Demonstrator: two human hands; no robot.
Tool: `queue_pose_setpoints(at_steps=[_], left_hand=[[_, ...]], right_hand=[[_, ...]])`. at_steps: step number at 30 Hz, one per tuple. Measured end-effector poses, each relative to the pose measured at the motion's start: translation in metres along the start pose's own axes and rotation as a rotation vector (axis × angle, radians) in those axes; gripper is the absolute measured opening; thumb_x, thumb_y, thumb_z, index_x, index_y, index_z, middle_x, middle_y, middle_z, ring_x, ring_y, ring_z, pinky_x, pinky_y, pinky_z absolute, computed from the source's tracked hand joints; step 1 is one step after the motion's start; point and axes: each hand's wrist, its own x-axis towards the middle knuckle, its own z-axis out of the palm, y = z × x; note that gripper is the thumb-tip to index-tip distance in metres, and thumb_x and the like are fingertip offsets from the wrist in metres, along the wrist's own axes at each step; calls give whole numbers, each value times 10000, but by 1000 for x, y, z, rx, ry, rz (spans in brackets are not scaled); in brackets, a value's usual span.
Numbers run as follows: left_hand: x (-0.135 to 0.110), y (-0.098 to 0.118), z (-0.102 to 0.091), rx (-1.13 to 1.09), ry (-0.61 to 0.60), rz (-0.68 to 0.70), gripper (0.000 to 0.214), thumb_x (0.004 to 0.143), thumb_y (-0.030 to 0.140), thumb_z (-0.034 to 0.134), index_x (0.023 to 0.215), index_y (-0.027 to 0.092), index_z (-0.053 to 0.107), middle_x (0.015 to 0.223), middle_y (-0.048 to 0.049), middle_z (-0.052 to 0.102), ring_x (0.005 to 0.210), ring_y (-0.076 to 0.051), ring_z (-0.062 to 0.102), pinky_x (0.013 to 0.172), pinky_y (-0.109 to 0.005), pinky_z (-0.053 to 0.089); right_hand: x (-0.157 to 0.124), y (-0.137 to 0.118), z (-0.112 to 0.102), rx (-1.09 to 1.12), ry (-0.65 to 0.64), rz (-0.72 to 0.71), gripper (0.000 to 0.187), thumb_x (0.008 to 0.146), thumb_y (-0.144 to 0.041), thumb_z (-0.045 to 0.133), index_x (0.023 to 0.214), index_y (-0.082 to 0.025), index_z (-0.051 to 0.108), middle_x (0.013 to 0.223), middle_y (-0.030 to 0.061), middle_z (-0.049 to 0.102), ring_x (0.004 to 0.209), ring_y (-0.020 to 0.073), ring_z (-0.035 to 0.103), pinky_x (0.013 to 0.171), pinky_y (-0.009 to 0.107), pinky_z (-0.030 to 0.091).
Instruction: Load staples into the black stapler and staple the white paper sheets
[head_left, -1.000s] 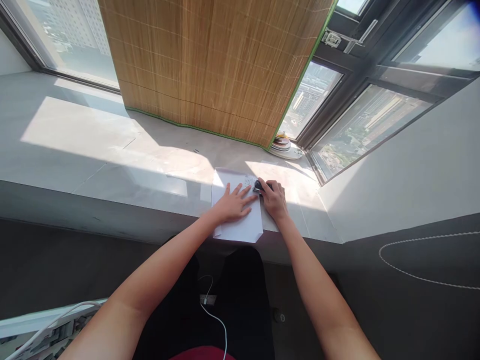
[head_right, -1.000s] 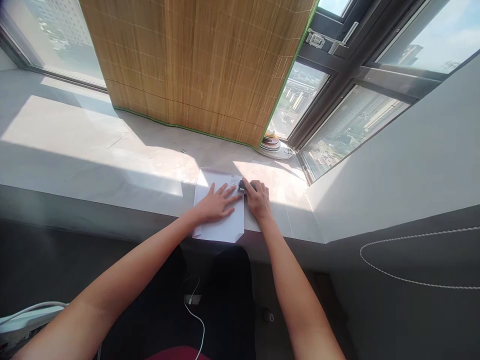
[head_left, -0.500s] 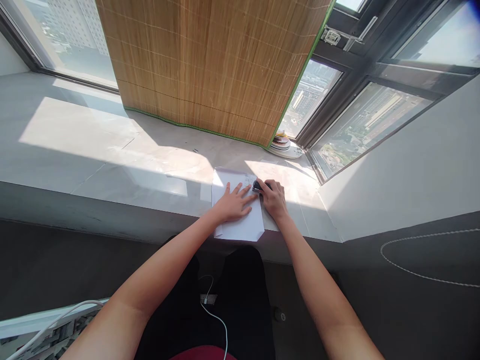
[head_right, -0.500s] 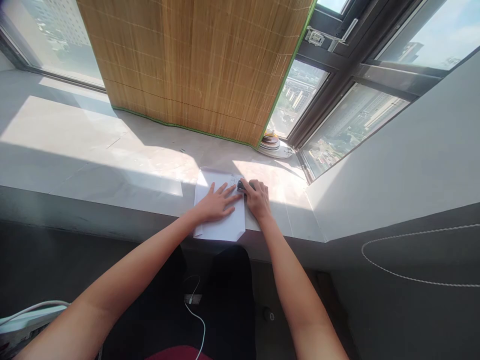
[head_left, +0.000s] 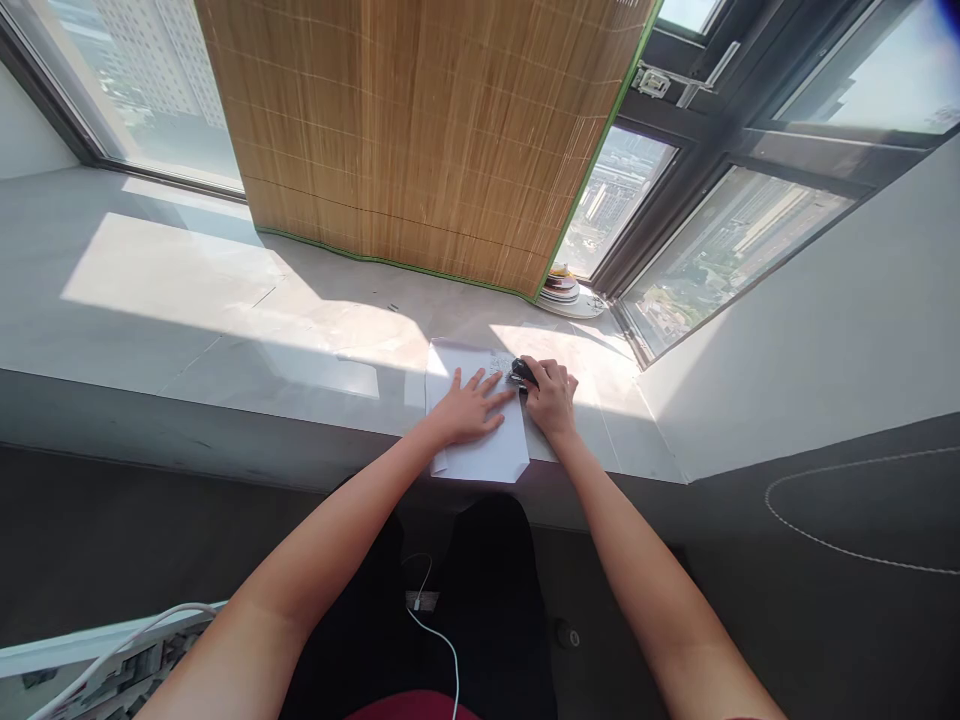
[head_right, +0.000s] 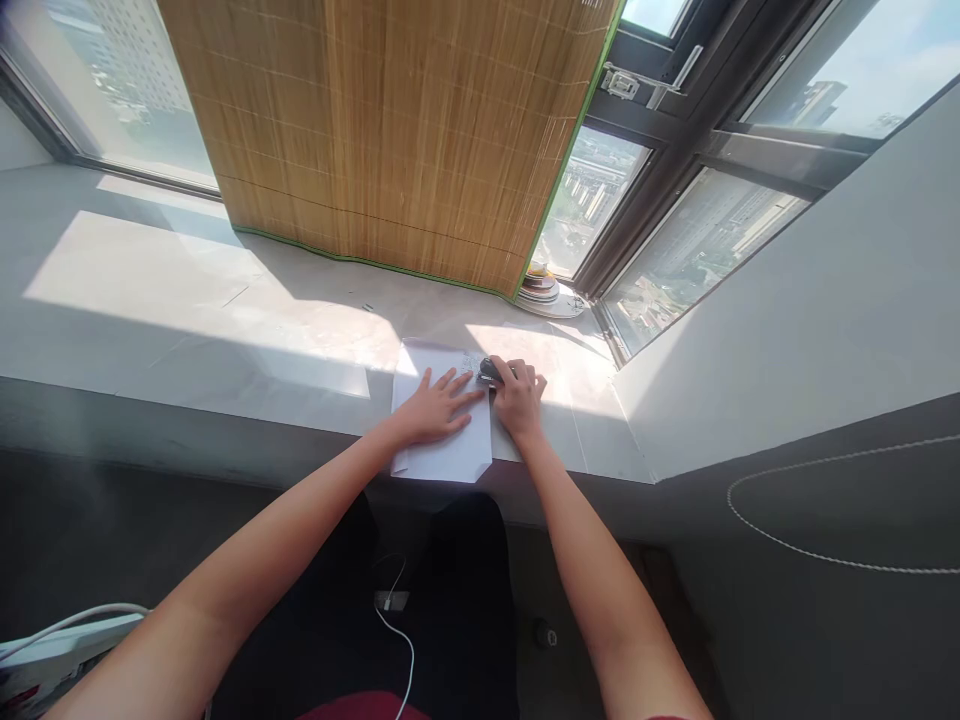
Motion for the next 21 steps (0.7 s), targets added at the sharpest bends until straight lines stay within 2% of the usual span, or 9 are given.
queue_pose_setpoints(at_steps=[4,8,13,16,19,21], left_hand=[[0,-2,2,18,-8,3,632,1097,568,388,1709,411,390,1833,-38,240,1686,-411,193,1303,-787,78],[0,-4,2,20,-11,-1,626,1095,576,379,1697,412,418,1825,-34,266,1685,-418,193,1306,-782,80],[5,-6,-1,26,-37,2,620,1088,570,399,1689,422,430,1826,-31,262,1687,-420,188,1295,-796,88],[15,-11,-5,44,-84,-12,625,1087,571,401,1696,429,412,1831,-28,243,1691,-419,174,1290,-800,98],[25,-15,-14,51,-134,-23,628,1082,572,420,1691,422,419,1828,-45,256,1686,-424,191,1283,-798,130],[27,-17,-23,38,-113,-34,676,1056,629,467,1693,406,420,1822,-61,275,1684,-437,186,1286,-785,142]], right_hand=[[-2,3,1,-38,103,112,519,962,-142,466,1412,-312,660,1238,122,643,1154,316,546,1072,564,367],[-2,6,8,-31,166,217,497,954,-168,473,1417,-248,637,1253,158,630,1170,349,533,1090,621,367],[1,13,15,68,140,290,407,928,-223,514,1304,-200,668,1221,179,601,1103,360,513,964,536,476],[1,16,14,86,136,355,351,923,-216,514,1234,-208,674,1189,175,599,1105,365,517,930,526,491],[0,20,12,96,220,491,315,949,-268,499,1208,-204,667,1192,203,593,1139,400,521,922,576,482],[0,24,12,122,246,569,338,978,-336,480,1232,-197,655,1203,222,582,1159,422,525,919,604,476]])
